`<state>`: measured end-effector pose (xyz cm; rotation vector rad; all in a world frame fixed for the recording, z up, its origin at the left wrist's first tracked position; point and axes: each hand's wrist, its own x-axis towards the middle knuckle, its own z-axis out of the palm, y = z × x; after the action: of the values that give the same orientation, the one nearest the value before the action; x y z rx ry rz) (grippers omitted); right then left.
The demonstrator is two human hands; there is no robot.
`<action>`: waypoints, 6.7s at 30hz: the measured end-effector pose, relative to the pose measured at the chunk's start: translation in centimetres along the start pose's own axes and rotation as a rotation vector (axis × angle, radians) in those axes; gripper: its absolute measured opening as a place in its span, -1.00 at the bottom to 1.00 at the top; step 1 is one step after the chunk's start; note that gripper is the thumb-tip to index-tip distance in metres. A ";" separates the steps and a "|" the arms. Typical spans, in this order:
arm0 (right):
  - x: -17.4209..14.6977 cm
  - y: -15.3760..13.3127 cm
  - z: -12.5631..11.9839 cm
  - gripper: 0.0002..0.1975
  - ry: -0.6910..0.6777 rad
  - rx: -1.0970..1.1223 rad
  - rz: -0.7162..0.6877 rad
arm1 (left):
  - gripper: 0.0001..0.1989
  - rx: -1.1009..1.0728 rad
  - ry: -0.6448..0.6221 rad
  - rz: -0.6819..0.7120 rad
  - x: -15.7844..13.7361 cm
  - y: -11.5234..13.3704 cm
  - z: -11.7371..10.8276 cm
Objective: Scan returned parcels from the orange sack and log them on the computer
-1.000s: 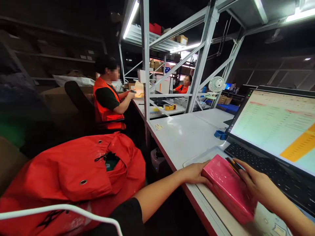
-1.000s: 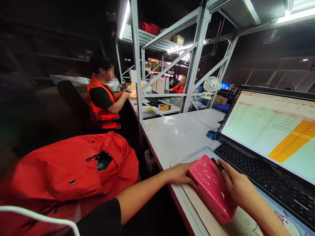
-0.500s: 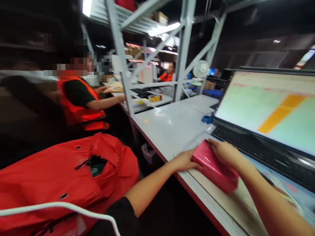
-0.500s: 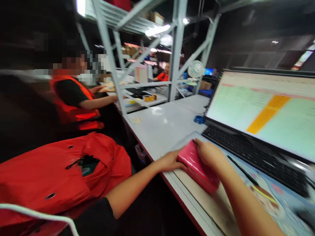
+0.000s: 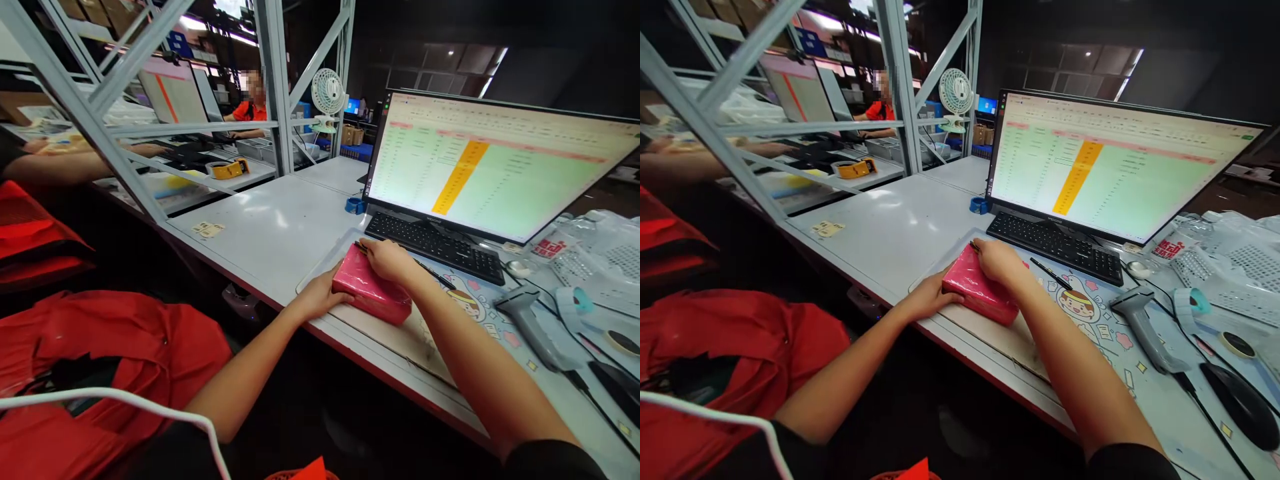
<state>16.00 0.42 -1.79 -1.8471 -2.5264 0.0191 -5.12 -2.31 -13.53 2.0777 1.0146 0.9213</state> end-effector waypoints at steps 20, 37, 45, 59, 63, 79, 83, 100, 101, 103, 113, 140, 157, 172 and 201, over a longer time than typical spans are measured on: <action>-21.5 12.3 1.4 -0.41 -0.036 -0.022 0.378 | -0.23 0.099 -0.038 0.057 -0.3 0.8 -0.5; -3.1 -0.8 -3.4 -0.51 -0.098 -0.098 -0.017 | -0.54 0.390 -0.045 0.005 -0.9 1.9 2.3; -6.4 -0.4 -4.6 -0.51 -0.212 -0.172 0.007 | -0.54 0.448 -0.079 -0.023 -1.0 2.0 2.3; -21.0 10.5 -0.1 -0.43 -0.106 -0.148 0.379 | -0.25 0.289 -0.113 -0.014 -0.5 1.5 0.3; -20.9 12.8 4.6 -0.38 -0.070 -0.175 0.548 | -0.30 0.249 0.118 0.033 1.3 4.0 -1.7; -14.8 13.7 5.0 -0.50 0.617 0.251 0.149 | -0.78 0.545 -0.224 0.416 8.3 6.1 2.1; -8.1 10.3 3.3 -0.60 0.680 0.625 0.041 | -0.78 0.599 -0.231 0.412 8.3 6.5 2.2; -1.0 7.2 5.2 -0.61 0.229 0.679 -0.033 | -0.61 0.411 -0.199 0.663 9.0 5.9 1.8; -1.1 7.1 5.0 -0.62 0.216 0.674 -0.044 | -0.59 0.392 -0.173 0.692 9.0 5.8 1.8; -1.3 7.2 4.5 -0.64 0.184 0.656 -0.081 | -0.56 0.362 -0.136 0.729 9.0 5.6 1.9; -2.1 7.1 4.4 -0.46 0.104 0.493 -0.163 | -0.54 0.413 -0.086 0.770 8.9 5.6 1.8; -1.7 8.3 3.0 -0.76 0.317 0.796 0.028 | -0.67 0.671 -0.159 0.370 5.6 9.9 3.1; -3.0 5.4 4.8 -0.56 0.167 0.311 0.253 | -0.54 0.596 0.108 0.490 3.6 8.9 8.5; -2.1 6.5 4.8 -0.31 0.238 0.415 0.317 | -0.49 0.472 0.075 0.735 2.2 8.7 7.7; -21.9 7.4 2.6 -0.48 0.541 0.338 0.195 | 0.32 0.227 0.230 -0.053 -2.6 3.0 2.6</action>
<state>29.61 -18.28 -4.57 -1.6725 -1.8517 -0.0431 -3.04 -6.65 -13.41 2.1512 1.3422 1.0789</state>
